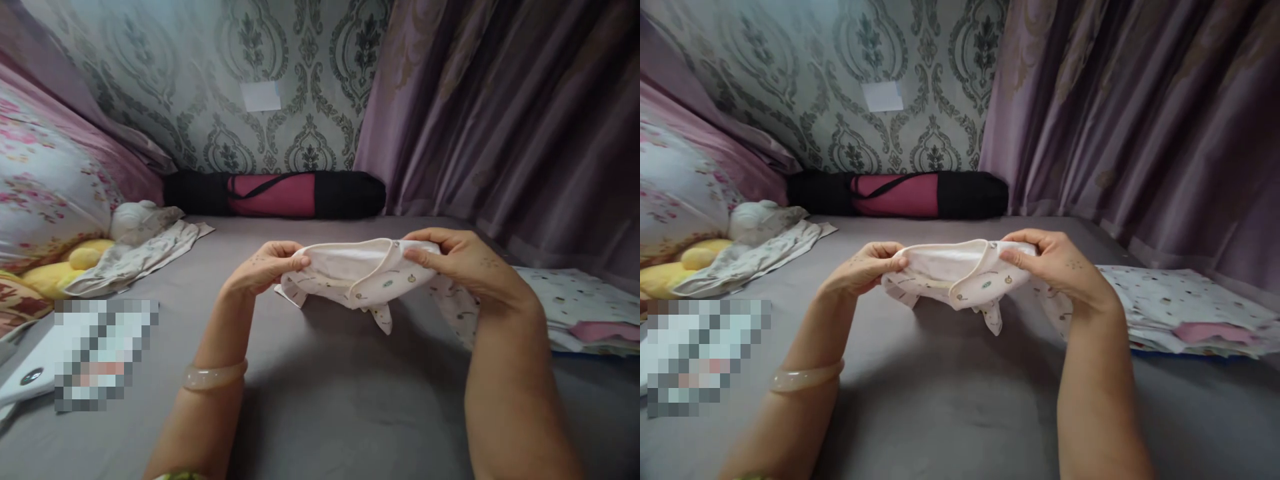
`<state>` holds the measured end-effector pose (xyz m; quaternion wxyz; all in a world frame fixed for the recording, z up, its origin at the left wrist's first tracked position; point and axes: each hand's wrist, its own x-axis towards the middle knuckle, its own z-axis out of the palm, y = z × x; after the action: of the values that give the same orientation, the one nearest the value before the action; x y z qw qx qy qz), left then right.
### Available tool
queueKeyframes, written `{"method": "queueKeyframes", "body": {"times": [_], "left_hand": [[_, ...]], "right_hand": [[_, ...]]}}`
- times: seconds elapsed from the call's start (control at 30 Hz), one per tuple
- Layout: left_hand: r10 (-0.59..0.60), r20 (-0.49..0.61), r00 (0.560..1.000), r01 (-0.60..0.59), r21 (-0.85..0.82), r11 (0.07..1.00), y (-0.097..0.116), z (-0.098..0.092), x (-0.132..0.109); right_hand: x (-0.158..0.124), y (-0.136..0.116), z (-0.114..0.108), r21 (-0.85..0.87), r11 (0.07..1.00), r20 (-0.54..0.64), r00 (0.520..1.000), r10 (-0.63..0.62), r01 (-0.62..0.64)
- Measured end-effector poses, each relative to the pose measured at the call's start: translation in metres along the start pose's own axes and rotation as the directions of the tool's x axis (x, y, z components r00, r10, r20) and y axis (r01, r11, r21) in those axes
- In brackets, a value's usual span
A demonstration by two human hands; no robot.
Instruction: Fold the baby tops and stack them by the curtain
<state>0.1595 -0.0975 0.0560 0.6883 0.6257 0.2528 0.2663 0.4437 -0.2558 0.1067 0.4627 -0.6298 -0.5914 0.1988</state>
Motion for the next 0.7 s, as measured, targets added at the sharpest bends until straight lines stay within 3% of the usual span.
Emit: {"method": "queueKeyframes", "body": {"times": [0.17,0.3,0.53,0.7], "left_hand": [[-0.115,0.131,0.985,0.087,0.204,0.975,-0.005,-0.002,0.001],[-0.177,0.117,0.977,0.146,0.235,0.961,-0.016,0.003,0.009],[-0.064,0.053,0.996,0.052,0.205,0.977,-0.027,0.004,0.014],[0.074,-0.015,0.997,-0.07,0.155,0.985,-0.033,0.018,0.022]], "right_hand": [[0.01,0.02,0.0,-0.146,0.989,-0.027,0.999,0.017,-0.021],[0.015,0.031,0.0,-0.141,0.987,-0.087,0.994,0.061,-0.073],[0.019,0.039,0.005,-0.155,0.983,-0.111,0.991,0.077,-0.094],[0.019,0.038,0.007,-0.129,0.987,-0.067,0.994,0.091,-0.099]]}}
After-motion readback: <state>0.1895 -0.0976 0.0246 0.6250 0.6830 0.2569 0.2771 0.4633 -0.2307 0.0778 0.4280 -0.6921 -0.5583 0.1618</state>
